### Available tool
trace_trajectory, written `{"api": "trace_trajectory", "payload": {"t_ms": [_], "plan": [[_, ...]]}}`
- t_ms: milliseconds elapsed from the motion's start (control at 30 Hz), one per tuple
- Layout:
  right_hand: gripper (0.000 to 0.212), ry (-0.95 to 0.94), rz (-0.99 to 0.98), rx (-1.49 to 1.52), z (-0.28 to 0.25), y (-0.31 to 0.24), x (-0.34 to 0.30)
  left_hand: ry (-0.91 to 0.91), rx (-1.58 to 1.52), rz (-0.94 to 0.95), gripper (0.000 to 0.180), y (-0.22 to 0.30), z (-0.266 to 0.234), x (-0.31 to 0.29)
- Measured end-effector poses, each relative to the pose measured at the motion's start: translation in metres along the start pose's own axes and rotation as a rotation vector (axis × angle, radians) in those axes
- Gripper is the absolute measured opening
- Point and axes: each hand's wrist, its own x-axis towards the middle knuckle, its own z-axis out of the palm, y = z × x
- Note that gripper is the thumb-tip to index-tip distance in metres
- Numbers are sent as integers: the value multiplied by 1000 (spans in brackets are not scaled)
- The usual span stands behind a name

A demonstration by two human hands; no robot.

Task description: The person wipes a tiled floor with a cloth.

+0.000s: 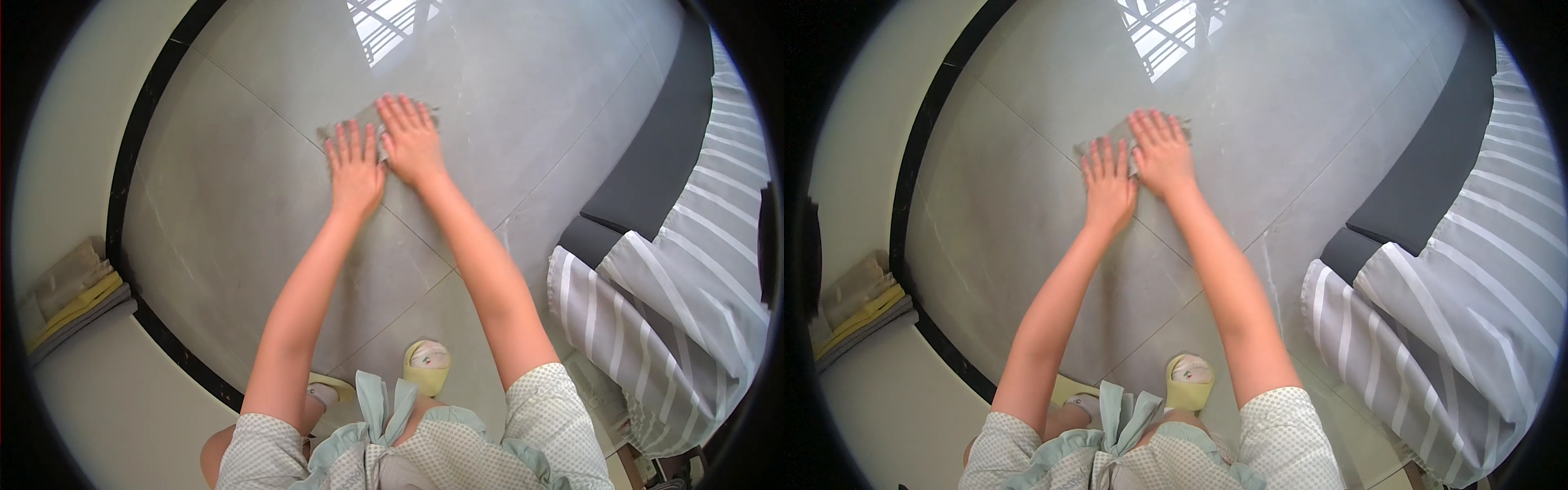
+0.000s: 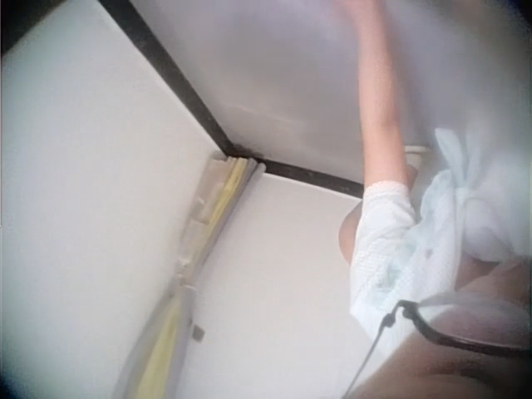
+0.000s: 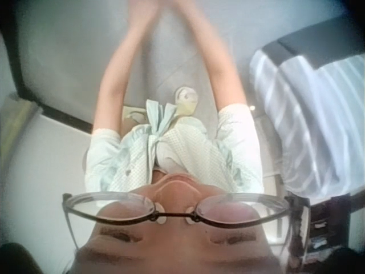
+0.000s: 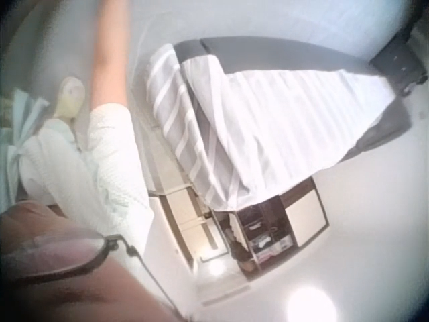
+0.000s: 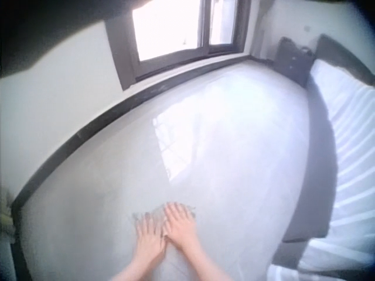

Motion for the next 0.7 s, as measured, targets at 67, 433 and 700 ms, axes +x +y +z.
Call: {"api": "trace_trajectory", "payload": {"t_ms": [67,433,700], "plan": [[60,48,133,-67,-10,23,-7,22,-39,103,75,15,6,14],[66,-260,416,-37,-67,-40,-237,-413,-327,473,75,94,-7,-149],[66,-245,344,-4,-62,-29,-209,-474,-172,412,77,86,-7,-139]]}}
